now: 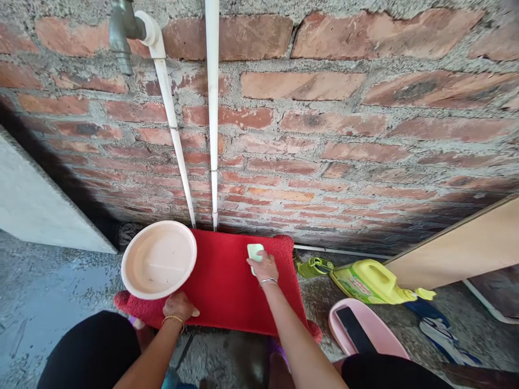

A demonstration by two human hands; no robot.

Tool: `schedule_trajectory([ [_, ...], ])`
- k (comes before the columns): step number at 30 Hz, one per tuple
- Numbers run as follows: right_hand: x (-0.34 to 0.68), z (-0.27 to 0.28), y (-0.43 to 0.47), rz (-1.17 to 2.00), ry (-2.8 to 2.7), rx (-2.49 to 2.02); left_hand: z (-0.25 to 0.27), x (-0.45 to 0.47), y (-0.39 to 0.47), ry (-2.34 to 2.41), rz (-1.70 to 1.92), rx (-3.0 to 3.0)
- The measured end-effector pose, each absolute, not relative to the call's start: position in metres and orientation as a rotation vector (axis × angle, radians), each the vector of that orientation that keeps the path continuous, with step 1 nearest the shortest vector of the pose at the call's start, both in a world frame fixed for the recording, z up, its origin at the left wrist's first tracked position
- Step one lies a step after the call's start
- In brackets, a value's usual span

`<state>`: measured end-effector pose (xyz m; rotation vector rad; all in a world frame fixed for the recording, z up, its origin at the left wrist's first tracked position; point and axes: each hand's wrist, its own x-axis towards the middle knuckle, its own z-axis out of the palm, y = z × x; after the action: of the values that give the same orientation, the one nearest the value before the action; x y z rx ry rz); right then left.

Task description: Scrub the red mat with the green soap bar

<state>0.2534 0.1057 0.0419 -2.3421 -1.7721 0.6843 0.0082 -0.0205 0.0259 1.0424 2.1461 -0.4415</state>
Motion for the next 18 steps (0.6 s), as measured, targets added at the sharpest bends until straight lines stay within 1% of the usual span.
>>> schedule_trajectory([
  [5, 0.166, 0.035, 0.109, 0.824, -2.147, -2.016, 0.023, 0.009, -0.019, 2.162, -0.453, 1.033],
  [8, 0.143, 0.030, 0.112, 0.827, -2.350, -1.874, 0.022, 0.008, -0.019, 2.162, -0.441, 1.034],
  [11, 0.164, 0.028, 0.122, 0.832, -2.282, -1.981, 0.022, 0.008, -0.018, 2.152, -0.438, 1.035],
  [14, 0.217, 0.031, 0.132, 0.847, -2.033, -2.199, 0.025, 0.009, -0.018, 2.150, -0.431, 1.016],
  [18, 0.292, 0.041, 0.130, 0.753, -1.757, -2.403, 0.030, 0.011, -0.017, 2.161, -0.416, 0.982],
])
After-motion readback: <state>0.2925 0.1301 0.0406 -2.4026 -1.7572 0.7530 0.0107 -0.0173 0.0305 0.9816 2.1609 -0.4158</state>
